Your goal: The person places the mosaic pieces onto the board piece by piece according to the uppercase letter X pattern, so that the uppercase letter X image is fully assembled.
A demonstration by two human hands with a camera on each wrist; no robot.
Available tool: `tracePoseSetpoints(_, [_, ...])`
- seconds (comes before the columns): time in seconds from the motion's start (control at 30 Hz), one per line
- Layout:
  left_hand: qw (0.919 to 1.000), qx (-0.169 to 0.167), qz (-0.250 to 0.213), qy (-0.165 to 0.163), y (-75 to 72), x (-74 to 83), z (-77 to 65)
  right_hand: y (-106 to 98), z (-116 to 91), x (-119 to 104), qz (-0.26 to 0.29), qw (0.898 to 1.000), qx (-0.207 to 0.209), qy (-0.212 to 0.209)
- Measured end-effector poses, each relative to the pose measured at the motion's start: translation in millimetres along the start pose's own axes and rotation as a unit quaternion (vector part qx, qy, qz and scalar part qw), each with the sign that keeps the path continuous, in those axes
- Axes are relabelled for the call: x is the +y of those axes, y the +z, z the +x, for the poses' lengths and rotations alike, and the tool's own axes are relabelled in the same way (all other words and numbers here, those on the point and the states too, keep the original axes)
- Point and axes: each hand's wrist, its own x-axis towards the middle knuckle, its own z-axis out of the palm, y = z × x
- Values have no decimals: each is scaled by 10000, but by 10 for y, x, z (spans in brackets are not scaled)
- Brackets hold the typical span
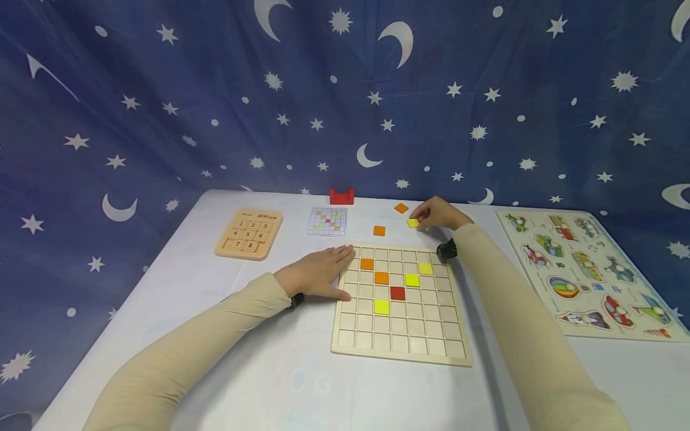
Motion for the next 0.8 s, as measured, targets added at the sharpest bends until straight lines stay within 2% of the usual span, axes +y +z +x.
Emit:
tracePoseSetpoints(0.5, [10000,38,23,17,15,-22,17,-37,-31,-21,-118,9999,-73,-60])
tracePoseSetpoints(0.8, [10000,14,75,-6,16,-11,20,-29,-13,8,12,9998,-78,-185])
